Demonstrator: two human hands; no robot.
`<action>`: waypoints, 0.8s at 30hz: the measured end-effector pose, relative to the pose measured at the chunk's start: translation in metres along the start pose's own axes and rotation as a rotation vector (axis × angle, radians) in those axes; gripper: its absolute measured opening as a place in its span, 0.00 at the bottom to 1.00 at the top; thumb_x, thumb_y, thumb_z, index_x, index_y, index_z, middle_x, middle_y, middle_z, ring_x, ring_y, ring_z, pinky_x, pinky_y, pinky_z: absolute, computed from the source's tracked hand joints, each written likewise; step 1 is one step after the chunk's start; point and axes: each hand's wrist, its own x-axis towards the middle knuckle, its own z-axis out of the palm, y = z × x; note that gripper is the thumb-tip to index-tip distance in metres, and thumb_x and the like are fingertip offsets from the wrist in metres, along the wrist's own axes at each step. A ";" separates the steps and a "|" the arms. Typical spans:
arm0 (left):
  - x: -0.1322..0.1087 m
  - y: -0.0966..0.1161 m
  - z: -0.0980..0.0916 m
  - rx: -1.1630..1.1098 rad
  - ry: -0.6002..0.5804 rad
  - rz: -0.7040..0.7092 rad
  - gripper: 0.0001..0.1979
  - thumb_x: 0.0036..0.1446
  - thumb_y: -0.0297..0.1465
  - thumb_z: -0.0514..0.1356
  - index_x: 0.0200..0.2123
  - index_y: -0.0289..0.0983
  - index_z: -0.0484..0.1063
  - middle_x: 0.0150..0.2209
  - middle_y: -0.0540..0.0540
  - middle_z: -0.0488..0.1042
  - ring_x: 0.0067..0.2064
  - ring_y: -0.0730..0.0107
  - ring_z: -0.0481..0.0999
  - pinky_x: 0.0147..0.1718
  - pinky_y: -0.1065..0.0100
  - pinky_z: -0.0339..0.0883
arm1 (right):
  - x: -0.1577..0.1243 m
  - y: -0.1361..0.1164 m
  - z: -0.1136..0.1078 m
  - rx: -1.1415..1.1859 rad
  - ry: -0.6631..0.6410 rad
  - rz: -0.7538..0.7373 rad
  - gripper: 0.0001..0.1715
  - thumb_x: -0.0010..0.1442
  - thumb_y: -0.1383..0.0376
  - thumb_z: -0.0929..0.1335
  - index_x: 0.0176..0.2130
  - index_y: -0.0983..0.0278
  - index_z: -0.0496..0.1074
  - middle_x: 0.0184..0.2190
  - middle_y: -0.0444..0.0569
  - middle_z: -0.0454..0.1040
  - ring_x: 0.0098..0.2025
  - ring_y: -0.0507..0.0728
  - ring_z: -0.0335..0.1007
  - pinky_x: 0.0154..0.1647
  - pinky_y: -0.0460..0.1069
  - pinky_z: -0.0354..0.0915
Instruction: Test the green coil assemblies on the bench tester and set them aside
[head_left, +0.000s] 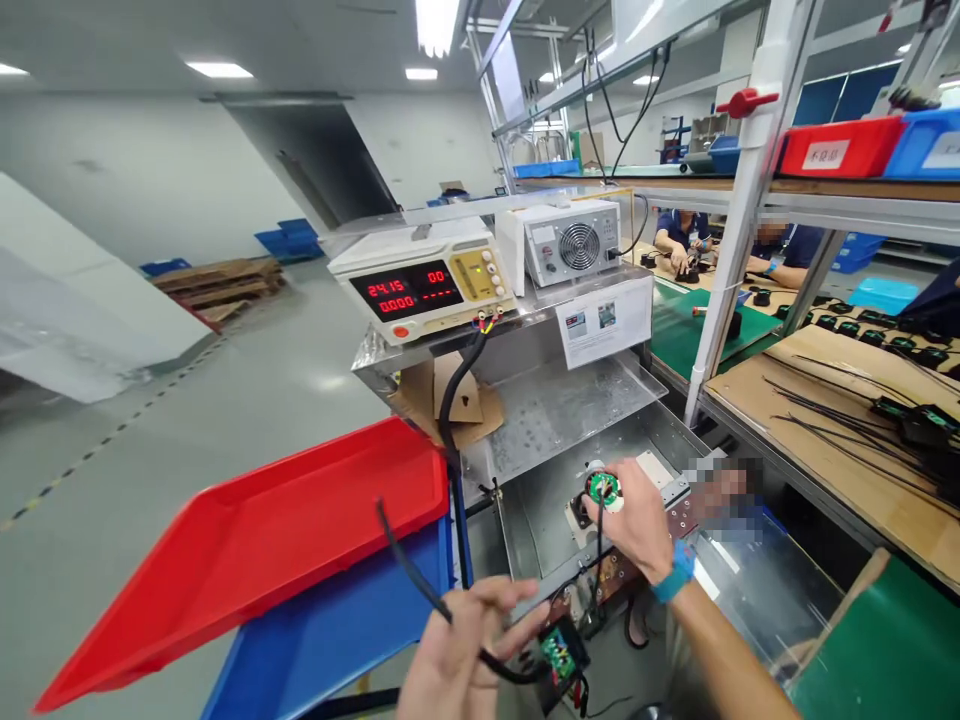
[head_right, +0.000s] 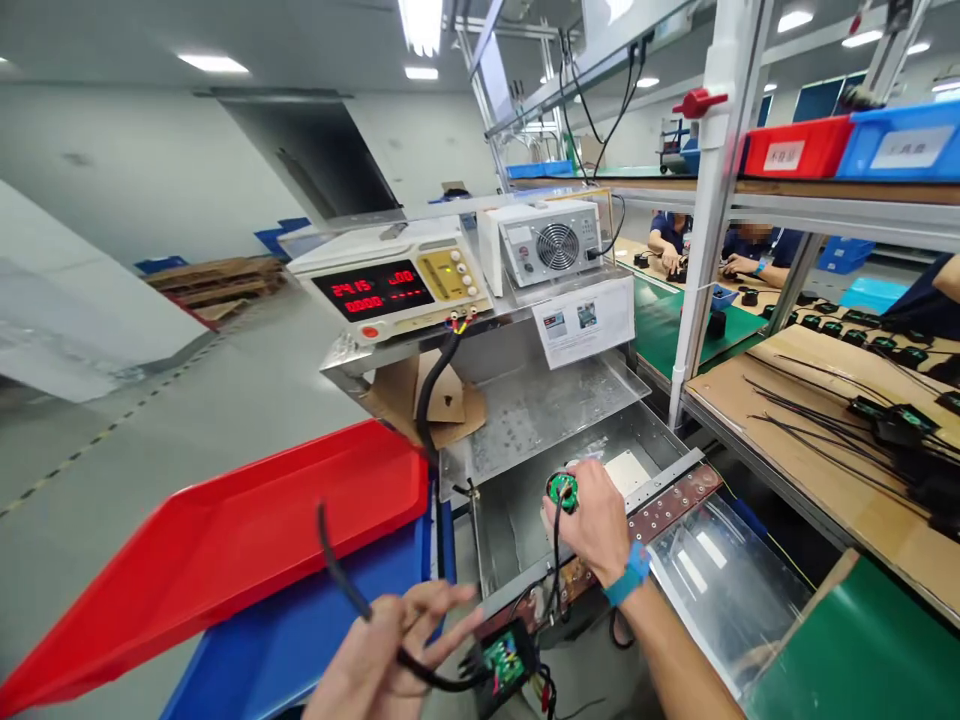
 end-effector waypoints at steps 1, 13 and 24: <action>0.001 -0.008 0.006 0.053 -0.037 -0.004 0.29 0.41 0.55 0.72 0.32 0.37 0.72 0.41 0.41 0.79 0.47 0.51 0.80 0.41 0.53 0.80 | -0.005 -0.007 -0.020 0.072 0.006 -0.065 0.15 0.61 0.61 0.70 0.47 0.63 0.71 0.47 0.55 0.75 0.49 0.61 0.72 0.50 0.52 0.68; -0.004 -0.080 0.074 0.255 -0.597 -0.035 0.24 0.52 0.46 0.69 0.43 0.34 0.73 0.47 0.38 0.80 0.48 0.56 0.79 0.46 0.62 0.74 | -0.078 -0.007 -0.116 0.089 -0.268 -0.073 0.22 0.61 0.66 0.72 0.55 0.60 0.75 0.49 0.53 0.79 0.49 0.60 0.76 0.51 0.53 0.72; -0.015 -0.101 0.080 0.235 -0.593 -0.107 0.20 0.52 0.43 0.70 0.39 0.37 0.69 0.50 0.38 0.79 0.51 0.57 0.77 0.51 0.60 0.69 | -0.102 0.039 -0.135 0.749 -0.473 0.427 0.37 0.62 0.45 0.71 0.62 0.63 0.71 0.56 0.56 0.75 0.53 0.64 0.73 0.56 0.58 0.68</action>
